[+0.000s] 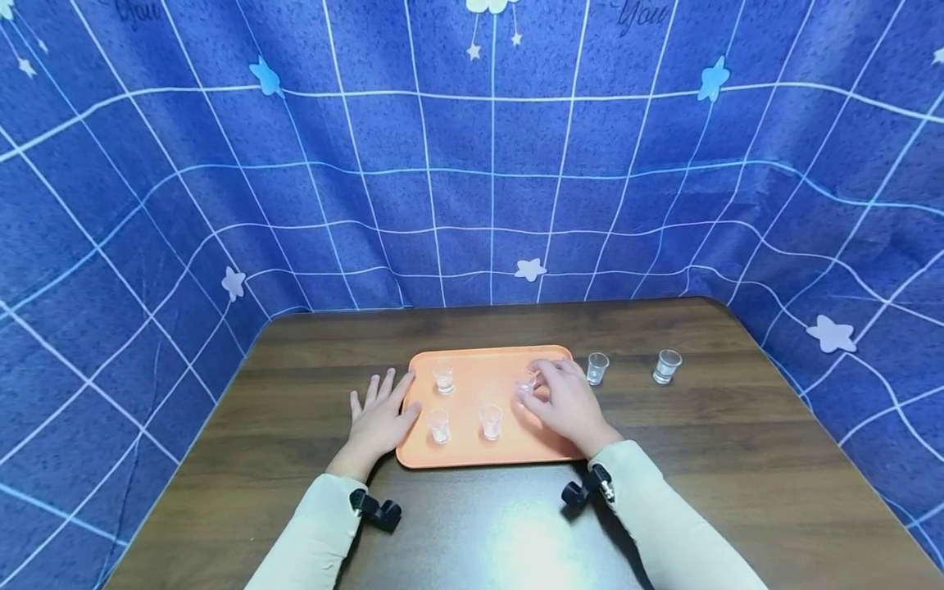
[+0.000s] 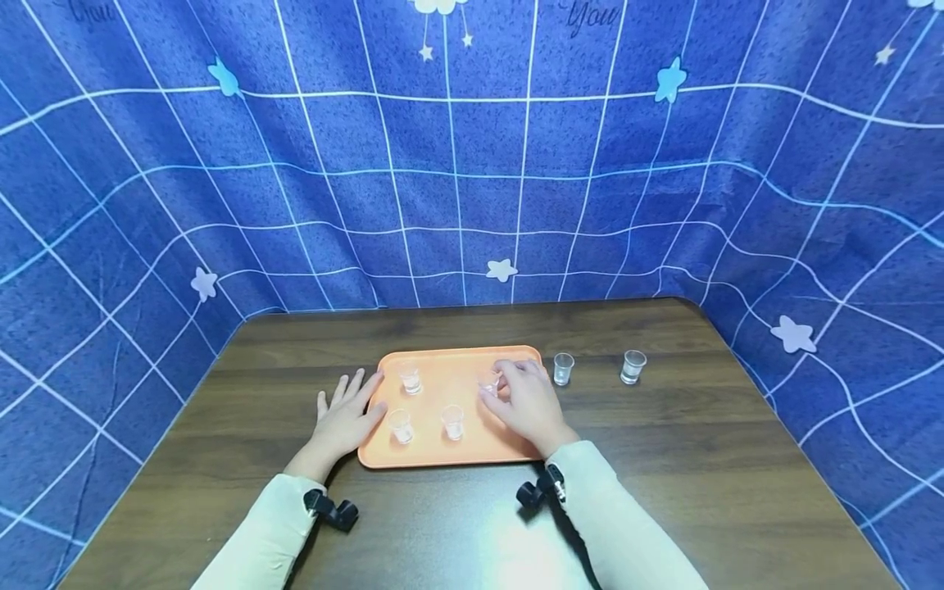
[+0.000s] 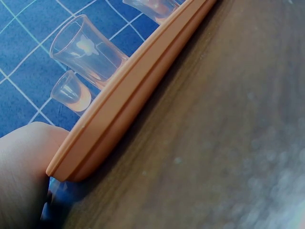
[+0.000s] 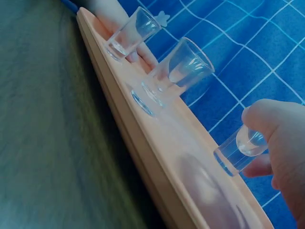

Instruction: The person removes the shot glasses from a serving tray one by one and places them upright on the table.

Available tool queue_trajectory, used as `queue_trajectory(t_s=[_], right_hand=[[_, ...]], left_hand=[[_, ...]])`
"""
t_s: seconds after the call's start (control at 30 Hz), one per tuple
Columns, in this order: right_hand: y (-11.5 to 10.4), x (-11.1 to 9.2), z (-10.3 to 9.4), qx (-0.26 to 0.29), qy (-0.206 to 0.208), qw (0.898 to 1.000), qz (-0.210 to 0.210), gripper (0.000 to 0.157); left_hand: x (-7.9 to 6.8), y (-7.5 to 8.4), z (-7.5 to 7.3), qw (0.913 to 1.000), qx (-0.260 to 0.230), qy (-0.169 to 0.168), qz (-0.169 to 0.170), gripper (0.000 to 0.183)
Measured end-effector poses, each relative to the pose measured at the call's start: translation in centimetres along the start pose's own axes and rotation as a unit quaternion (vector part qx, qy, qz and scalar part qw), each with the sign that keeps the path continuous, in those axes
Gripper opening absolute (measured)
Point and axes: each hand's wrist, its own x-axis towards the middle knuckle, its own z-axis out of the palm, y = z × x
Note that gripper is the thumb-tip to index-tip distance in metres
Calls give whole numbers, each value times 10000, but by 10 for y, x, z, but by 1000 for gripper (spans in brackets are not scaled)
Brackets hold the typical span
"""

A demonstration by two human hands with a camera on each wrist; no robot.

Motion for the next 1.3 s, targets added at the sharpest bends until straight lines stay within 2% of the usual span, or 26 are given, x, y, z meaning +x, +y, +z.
queue_trajectory(t_s=[0.3, 0.63, 0.93, 1.3], right_hand=[[10, -20, -22, 28, 375, 9987, -330, 45], [44, -36, -40, 175, 1086, 9918, -650, 41], [68, -49, -55, 30, 1456, 9866, -735, 37], [91, -66, -74, -441, 1411, 9870, -639, 39]], left_hand=[[2, -1, 1, 10000, 38, 21, 35, 65], [2, -1, 1, 10000, 72, -8, 19, 65], [3, -4, 1, 10000, 72, -16, -19, 66], [2, -1, -1, 10000, 79, -43, -14, 66]])
